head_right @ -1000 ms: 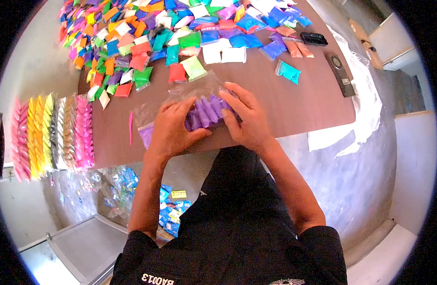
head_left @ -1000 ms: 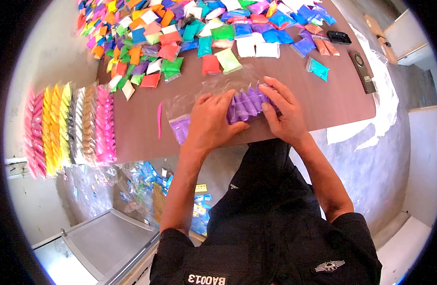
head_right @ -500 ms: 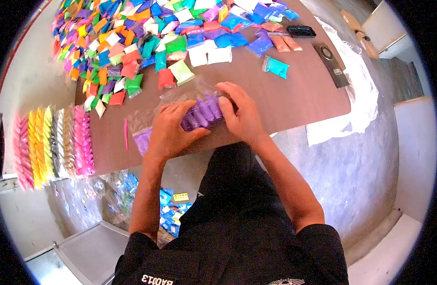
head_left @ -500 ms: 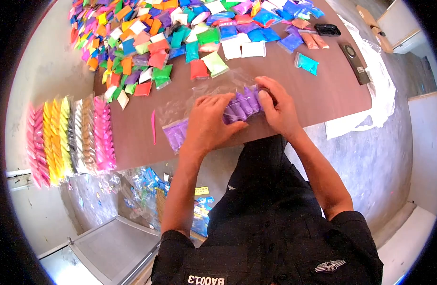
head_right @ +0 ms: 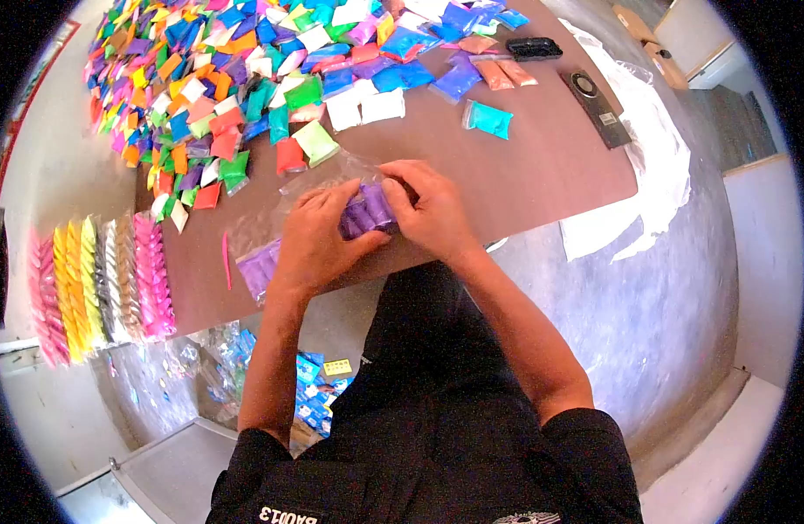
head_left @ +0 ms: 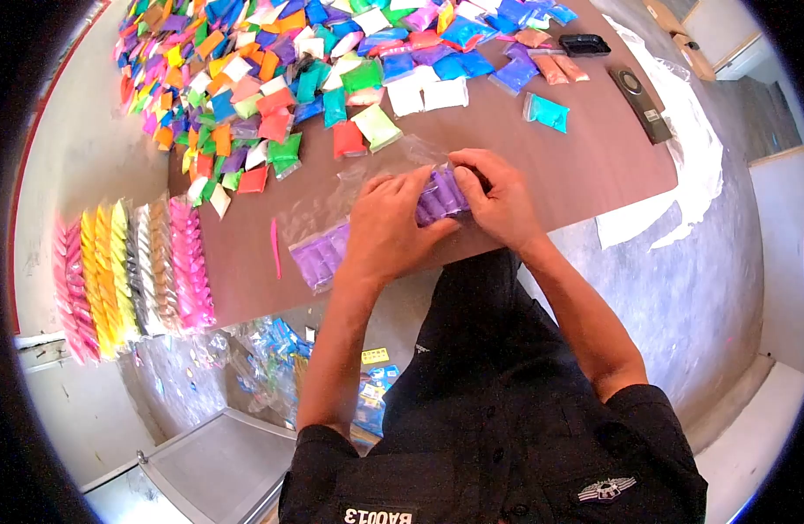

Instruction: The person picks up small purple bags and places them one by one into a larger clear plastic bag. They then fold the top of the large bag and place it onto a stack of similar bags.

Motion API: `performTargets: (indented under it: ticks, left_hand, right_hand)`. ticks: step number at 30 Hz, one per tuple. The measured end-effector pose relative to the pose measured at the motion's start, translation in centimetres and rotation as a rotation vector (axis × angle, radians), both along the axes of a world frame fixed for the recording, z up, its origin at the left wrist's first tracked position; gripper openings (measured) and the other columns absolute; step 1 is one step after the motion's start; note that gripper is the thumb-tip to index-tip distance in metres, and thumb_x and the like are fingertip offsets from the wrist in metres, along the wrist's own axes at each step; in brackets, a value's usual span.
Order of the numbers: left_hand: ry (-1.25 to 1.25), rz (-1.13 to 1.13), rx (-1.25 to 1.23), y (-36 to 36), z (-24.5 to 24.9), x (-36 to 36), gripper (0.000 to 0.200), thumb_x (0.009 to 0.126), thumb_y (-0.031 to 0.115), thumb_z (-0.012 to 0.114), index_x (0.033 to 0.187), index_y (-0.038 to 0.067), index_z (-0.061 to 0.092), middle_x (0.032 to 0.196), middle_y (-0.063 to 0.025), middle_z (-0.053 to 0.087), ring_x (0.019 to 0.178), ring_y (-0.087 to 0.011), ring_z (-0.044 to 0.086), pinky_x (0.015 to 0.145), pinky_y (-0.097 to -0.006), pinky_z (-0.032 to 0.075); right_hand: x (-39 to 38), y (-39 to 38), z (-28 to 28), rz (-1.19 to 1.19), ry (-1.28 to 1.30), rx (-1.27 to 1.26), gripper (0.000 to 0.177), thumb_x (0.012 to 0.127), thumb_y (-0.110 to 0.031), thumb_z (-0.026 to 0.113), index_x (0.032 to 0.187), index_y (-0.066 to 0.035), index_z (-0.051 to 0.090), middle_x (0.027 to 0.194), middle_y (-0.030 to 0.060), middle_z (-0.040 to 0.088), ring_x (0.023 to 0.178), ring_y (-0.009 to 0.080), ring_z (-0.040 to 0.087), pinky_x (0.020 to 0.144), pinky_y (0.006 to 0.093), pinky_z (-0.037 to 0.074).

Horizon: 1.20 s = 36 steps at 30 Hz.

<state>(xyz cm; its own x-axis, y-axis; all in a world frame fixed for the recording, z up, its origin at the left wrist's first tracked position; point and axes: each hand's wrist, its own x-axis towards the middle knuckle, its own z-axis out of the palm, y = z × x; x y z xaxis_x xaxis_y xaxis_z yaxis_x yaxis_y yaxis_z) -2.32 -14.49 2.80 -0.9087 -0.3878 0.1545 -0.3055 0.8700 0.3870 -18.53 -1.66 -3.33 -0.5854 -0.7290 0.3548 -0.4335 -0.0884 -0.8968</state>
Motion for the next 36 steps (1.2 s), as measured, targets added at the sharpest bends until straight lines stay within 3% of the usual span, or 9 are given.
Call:
performTargets:
  ticks: [5, 7, 9, 10, 16, 19, 29, 31, 36]
  left_hand:
    - [-0.064, 0.027, 0.082, 0.4, 0.9, -0.2, 0.081, 0.078, 0.04, 0.095, 0.147, 0.007, 0.066, 0.138, -0.0195, 0.074, 0.13, -0.0383, 0.069, 0.116, -0.0497, 0.048]
    - [0.139, -0.035, -0.131, 0.8, 1.0, -0.4, 0.08, 0.078, 0.039, 0.094, 0.146, 0.008, 0.064, 0.141, -0.0186, 0.071, 0.127, -0.0355, 0.069, 0.115, -0.0512, 0.047]
    - [0.133, -0.074, -0.136, 0.9, 0.8, -0.6, 0.077, 0.079, 0.04, 0.094, 0.144, 0.009, 0.067, 0.145, -0.0174, 0.07, 0.131, -0.0366, 0.067, 0.116, -0.0513, 0.047]
    - [0.126, -0.111, -0.142, 0.9, 0.7, -0.6, 0.073, 0.08, 0.04, 0.094, 0.143, 0.01, 0.07, 0.148, -0.0163, 0.069, 0.136, -0.0378, 0.065, 0.117, -0.0515, 0.047]
    - [0.14, -0.12, -0.032, 0.6, -0.8, -0.1, 0.067, 0.084, 0.037, 0.092, 0.142, 0.009, 0.07, 0.147, -0.0156, 0.071, 0.132, -0.0389, 0.068, 0.113, -0.0513, 0.052]
    - [0.194, -0.145, -0.049, 0.2, -1.4, 0.1, 0.068, 0.085, 0.036, 0.09, 0.143, 0.008, 0.066, 0.145, -0.0182, 0.07, 0.124, -0.04, 0.071, 0.106, -0.051, 0.055]
    - [0.238, 0.032, -0.034, 1.1, 0.5, 3.1, 0.07, 0.084, 0.033, 0.094, 0.144, 0.007, 0.069, 0.153, -0.0209, 0.065, 0.136, -0.0414, 0.065, 0.113, -0.0495, 0.053]
    - [0.267, 0.067, -0.212, 0.9, 0.2, 5.0, 0.066, 0.086, 0.036, 0.092, 0.14, 0.005, 0.07, 0.153, -0.0197, 0.064, 0.137, -0.0396, 0.062, 0.113, -0.0512, 0.05]
    - [0.312, 0.234, -0.233, 1.8, -1.3, 9.3, 0.059, 0.086, 0.026, 0.093, 0.137, 0.004, 0.072, 0.151, -0.0205, 0.066, 0.137, -0.0398, 0.063, 0.114, -0.0499, 0.051]
  right_hand:
    - [-0.2, -0.2, -0.2, -0.01, 0.006, -0.014, 0.021, 0.106, -0.007, 0.067, 0.124, 0.001, 0.075, 0.118, 0.0168, 0.078, 0.106, 0.029, 0.076, 0.094, 0.0382, 0.059]
    - [-0.1, -0.2, -0.1, -0.012, 0.022, 0.0, 0.02, 0.106, -0.007, 0.066, 0.123, 0.001, 0.075, 0.117, 0.017, 0.078, 0.106, 0.0292, 0.076, 0.094, 0.0382, 0.059]
    - [0.1, -0.4, -0.1, -0.043, -0.018, -0.023, 0.02, 0.103, -0.006, 0.068, 0.119, 0.001, 0.076, 0.116, 0.0194, 0.078, 0.106, 0.0366, 0.076, 0.093, 0.0431, 0.06]
    - [0.1, -0.4, -0.2, -0.042, -0.018, -0.023, 0.02, 0.103, -0.006, 0.068, 0.119, 0.001, 0.076, 0.116, 0.0194, 0.078, 0.106, 0.0366, 0.076, 0.093, 0.0431, 0.06]
    - [0.2, -0.9, -1.1, -0.035, 0.059, -0.042, 0.019, 0.103, -0.006, 0.069, 0.119, 0.0, 0.077, 0.115, 0.0192, 0.078, 0.105, 0.0367, 0.076, 0.092, 0.0428, 0.06]
    - [0.1, -0.6, -0.7, -0.02, 0.006, 0.0, 0.019, 0.103, -0.008, 0.07, 0.119, -0.001, 0.077, 0.116, 0.0185, 0.078, 0.105, 0.0352, 0.076, 0.091, 0.0419, 0.06]
    - [0.4, -0.2, -0.5, -0.011, -0.006, 0.006, 0.019, 0.102, -0.012, 0.075, 0.117, -0.001, 0.078, 0.12, 0.0146, 0.077, 0.1, 0.0275, 0.077, 0.086, 0.0374, 0.062]
    - [0.5, 0.0, 0.5, 0.011, 0.025, 0.039, 0.017, 0.102, -0.004, 0.074, 0.118, 0.002, 0.078, 0.121, 0.0118, 0.076, 0.099, 0.0189, 0.073, 0.086, 0.0308, 0.059]
    - [0.6, 0.1, 0.3, 0.005, 0.009, 0.029, 0.018, 0.102, -0.004, 0.073, 0.119, 0.001, 0.078, 0.125, 0.0134, 0.075, 0.102, 0.0211, 0.073, 0.088, 0.0325, 0.059]
